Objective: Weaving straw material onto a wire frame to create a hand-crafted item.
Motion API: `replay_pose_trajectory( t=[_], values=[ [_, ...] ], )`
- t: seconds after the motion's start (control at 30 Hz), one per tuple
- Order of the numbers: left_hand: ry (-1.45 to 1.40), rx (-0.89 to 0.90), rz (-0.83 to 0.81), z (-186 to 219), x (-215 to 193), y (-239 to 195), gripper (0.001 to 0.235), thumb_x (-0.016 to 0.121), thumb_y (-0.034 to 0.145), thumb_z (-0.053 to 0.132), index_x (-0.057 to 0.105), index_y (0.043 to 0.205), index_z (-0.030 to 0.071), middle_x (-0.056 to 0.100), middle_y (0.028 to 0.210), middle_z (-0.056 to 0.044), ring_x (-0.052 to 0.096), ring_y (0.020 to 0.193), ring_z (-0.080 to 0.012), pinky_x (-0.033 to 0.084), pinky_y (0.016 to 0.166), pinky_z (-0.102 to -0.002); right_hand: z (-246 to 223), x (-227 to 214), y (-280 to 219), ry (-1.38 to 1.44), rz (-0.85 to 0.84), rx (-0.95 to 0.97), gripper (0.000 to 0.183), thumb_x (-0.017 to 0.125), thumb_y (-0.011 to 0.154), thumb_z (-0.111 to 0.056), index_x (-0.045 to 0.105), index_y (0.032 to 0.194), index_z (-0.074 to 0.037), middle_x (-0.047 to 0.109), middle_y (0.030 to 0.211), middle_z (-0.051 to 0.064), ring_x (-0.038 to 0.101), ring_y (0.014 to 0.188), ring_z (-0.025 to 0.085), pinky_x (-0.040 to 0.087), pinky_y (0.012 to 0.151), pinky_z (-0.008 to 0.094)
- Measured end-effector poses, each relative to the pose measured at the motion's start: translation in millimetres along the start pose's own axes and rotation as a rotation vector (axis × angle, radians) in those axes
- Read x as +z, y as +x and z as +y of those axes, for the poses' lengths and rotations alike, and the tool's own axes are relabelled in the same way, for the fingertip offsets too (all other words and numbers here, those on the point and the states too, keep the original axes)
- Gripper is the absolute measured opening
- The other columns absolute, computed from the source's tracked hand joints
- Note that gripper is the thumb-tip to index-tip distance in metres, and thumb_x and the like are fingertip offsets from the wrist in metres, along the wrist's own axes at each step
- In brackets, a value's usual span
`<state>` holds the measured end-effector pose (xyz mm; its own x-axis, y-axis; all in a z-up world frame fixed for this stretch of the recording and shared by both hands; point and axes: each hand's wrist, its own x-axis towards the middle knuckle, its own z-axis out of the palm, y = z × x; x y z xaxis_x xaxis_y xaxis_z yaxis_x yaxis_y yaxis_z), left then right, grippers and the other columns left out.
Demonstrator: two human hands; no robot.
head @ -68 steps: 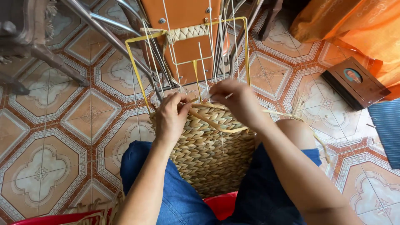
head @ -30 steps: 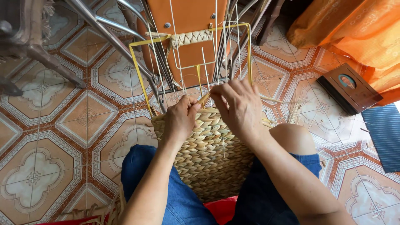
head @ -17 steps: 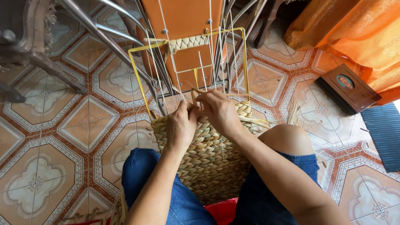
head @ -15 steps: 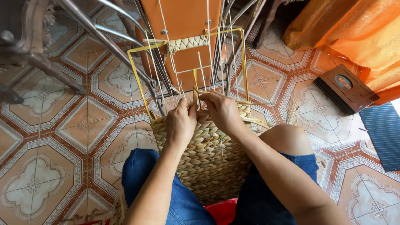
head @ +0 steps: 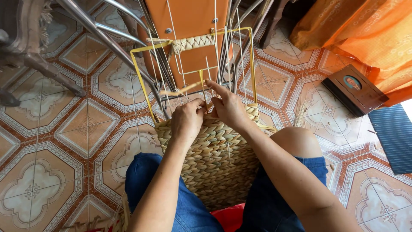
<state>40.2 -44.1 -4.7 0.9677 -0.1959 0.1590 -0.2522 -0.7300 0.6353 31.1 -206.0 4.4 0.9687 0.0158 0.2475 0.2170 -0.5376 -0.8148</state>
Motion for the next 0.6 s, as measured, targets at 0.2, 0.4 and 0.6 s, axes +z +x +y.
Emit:
replay_pose_trajectory(
  t=[0.2, 0.4, 0.6],
  values=[
    [-0.145, -0.17, -0.148, 9, -16, -4, 0.015, 0.065, 0.096, 0.021, 0.077, 0.104, 0.016, 0.077, 0.07, -0.007, 0.073, 0.053, -0.014, 0.059, 0.057, -0.029, 1, -9, 11, 0.375, -0.006, 0.122, 0.051, 0.057, 0.097, -0.001, 0.051, 0.146, -0.01, 0.065, 0.137, 0.004, 0.064, 0.06, 0.007, 0.059, 0.053, 0.024],
    [-0.211, -0.204, -0.129, 8, -14, -5, 0.015, 0.066, 0.096, 0.023, 0.076, 0.104, 0.014, 0.078, 0.073, -0.003, 0.073, 0.053, -0.013, 0.059, 0.056, -0.03, 4, -10, 11, 0.244, -0.078, 0.252, 0.039, 0.063, 0.099, -0.009, 0.061, 0.138, -0.008, 0.075, 0.121, 0.008, 0.066, 0.059, 0.006, 0.056, 0.05, 0.023],
    [-0.192, -0.143, -0.056, 2, -12, -9, 0.015, 0.069, 0.094, 0.023, 0.077, 0.102, 0.014, 0.077, 0.072, -0.004, 0.073, 0.055, -0.0148, 0.057, 0.059, -0.034, 1, -17, -6, 0.218, 0.144, 0.106, 0.025, 0.06, 0.107, -0.015, 0.07, 0.127, -0.003, 0.079, 0.108, 0.01, 0.066, 0.06, 0.01, 0.059, 0.05, 0.025]
  ],
)
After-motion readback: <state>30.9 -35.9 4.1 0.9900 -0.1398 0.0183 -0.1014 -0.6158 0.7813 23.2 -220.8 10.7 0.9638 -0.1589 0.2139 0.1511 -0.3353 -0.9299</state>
